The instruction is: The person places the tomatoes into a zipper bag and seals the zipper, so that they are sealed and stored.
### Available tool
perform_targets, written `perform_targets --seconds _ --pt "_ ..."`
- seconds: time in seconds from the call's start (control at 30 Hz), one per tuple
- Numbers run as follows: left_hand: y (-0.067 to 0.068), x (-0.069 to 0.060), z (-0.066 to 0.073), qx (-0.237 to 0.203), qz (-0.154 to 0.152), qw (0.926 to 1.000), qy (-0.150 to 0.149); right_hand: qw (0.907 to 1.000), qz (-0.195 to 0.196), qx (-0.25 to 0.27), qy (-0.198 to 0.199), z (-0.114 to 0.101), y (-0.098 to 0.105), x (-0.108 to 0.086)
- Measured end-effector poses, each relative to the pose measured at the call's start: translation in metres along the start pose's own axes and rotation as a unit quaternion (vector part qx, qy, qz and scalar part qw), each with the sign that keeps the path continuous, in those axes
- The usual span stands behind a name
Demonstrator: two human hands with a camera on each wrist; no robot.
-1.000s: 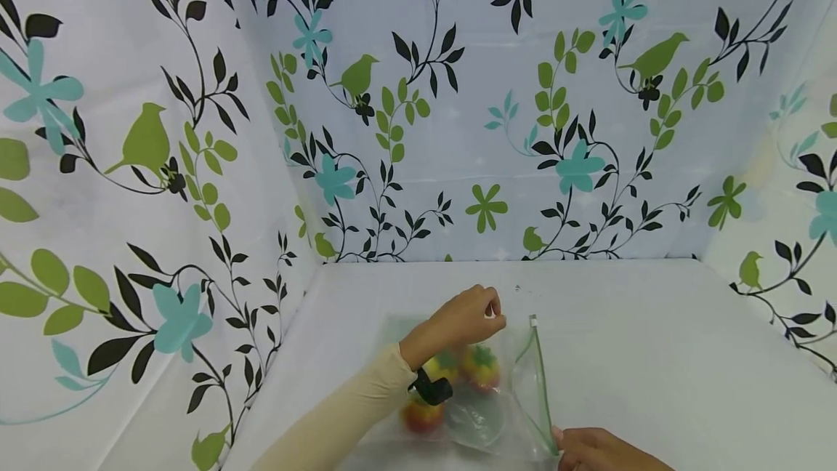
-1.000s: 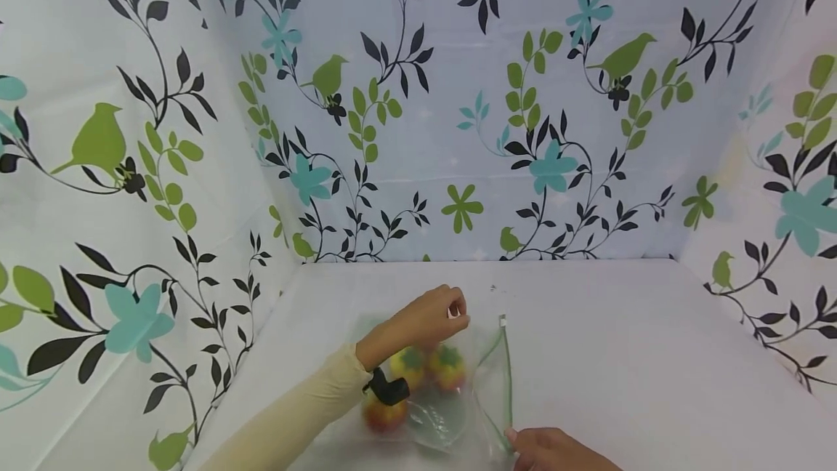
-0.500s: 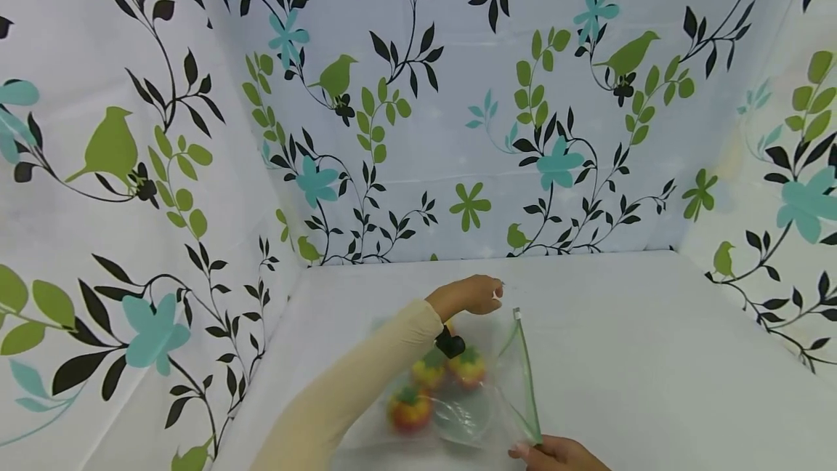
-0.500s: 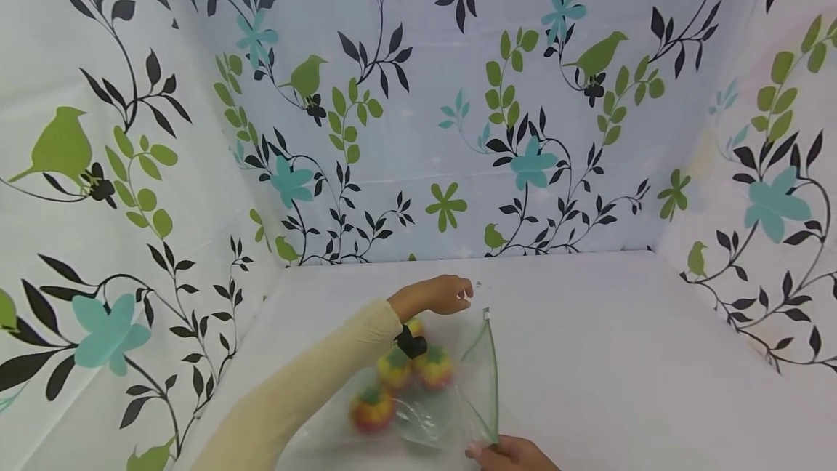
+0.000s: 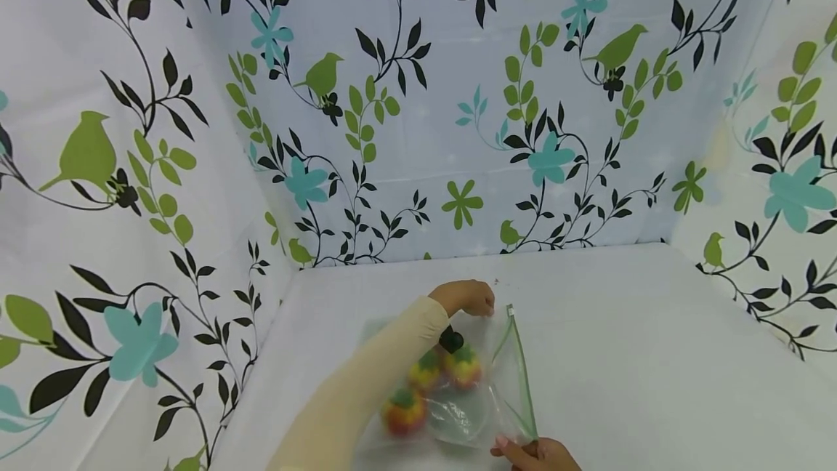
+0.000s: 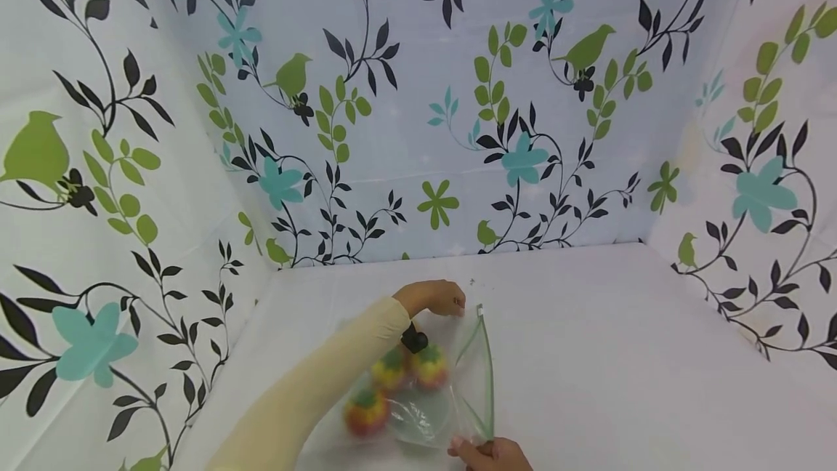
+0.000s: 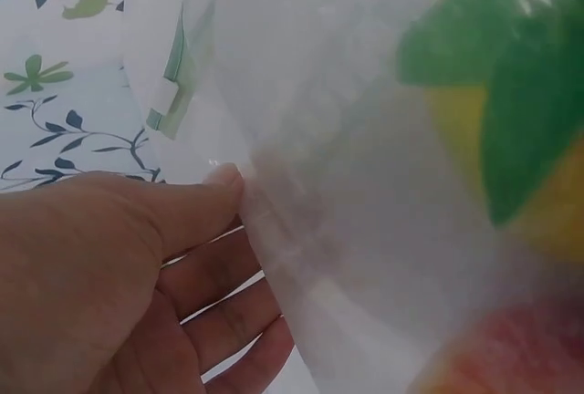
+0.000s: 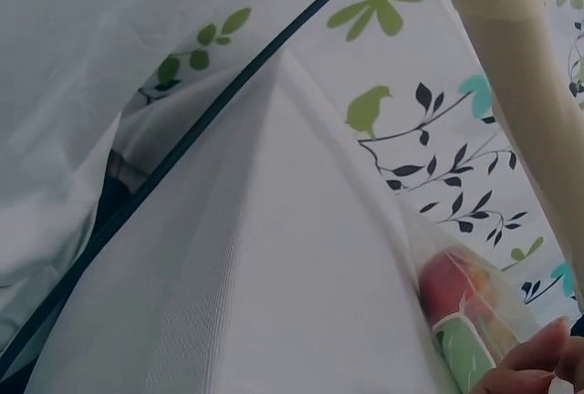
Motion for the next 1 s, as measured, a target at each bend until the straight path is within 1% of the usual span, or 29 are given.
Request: perform_targets --seconds 0.2,0.37,0.43,0.53,0.63,0.7,0.8,0.9,1.0 --pt "-0.001 -0.003 -0.021 -0.053 0.001 0.9985 0.014 0.9973 0.022 -0.057 0.04 -0.007 0.012 0.001" --pt "-0.004 -0.01 -0.042 -0.076 0.0 0.9968 0.025 0.9953 0.024 -0.086 0.037 -0.013 0.033 0.005" --pt "-0.005 -0.014 -0.051 -0.084 -0.005 0.9959 0.034 0.9955 0.015 -0.086 0.036 -0.018 0.045 0.007" --pt "-0.008 -0.021 -0.063 -0.095 -0.014 0.994 0.053 0.9958 -0.011 -0.078 0.046 -0.027 0.064 0.014" --pt "-0.013 -0.03 -0.074 -0.104 -0.012 0.9924 0.064 0.9963 -0.035 -0.066 0.043 -0.035 0.081 0.021" --pt "-0.017 -0.037 -0.081 -0.124 -0.008 0.99 0.067 0.9956 -0.048 -0.07 0.04 -0.041 0.091 0.026" --pt "-0.026 -0.049 -0.091 -0.176 -0.002 0.9818 0.071 0.9913 -0.087 -0.09 0.041 -0.048 0.104 0.032" --pt "-0.037 -0.064 -0.099 -0.243 0.008 0.9674 0.072 0.9826 -0.14 -0.109 0.055 -0.054 0.113 0.04" --pt "-0.049 -0.081 -0.105 -0.292 0.029 0.9532 0.072 0.9756 -0.171 -0.121 0.064 -0.058 0.12 0.049"
Point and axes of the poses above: each hand's wrist, its own x-axis towards the middle knuckle, its own y-axis out of the back of the hand, z = x × y, the point moved 4 cm from there along x, towards the middle knuckle, and after that the axes turned 2 degrees about y, right-handed, at the moved point
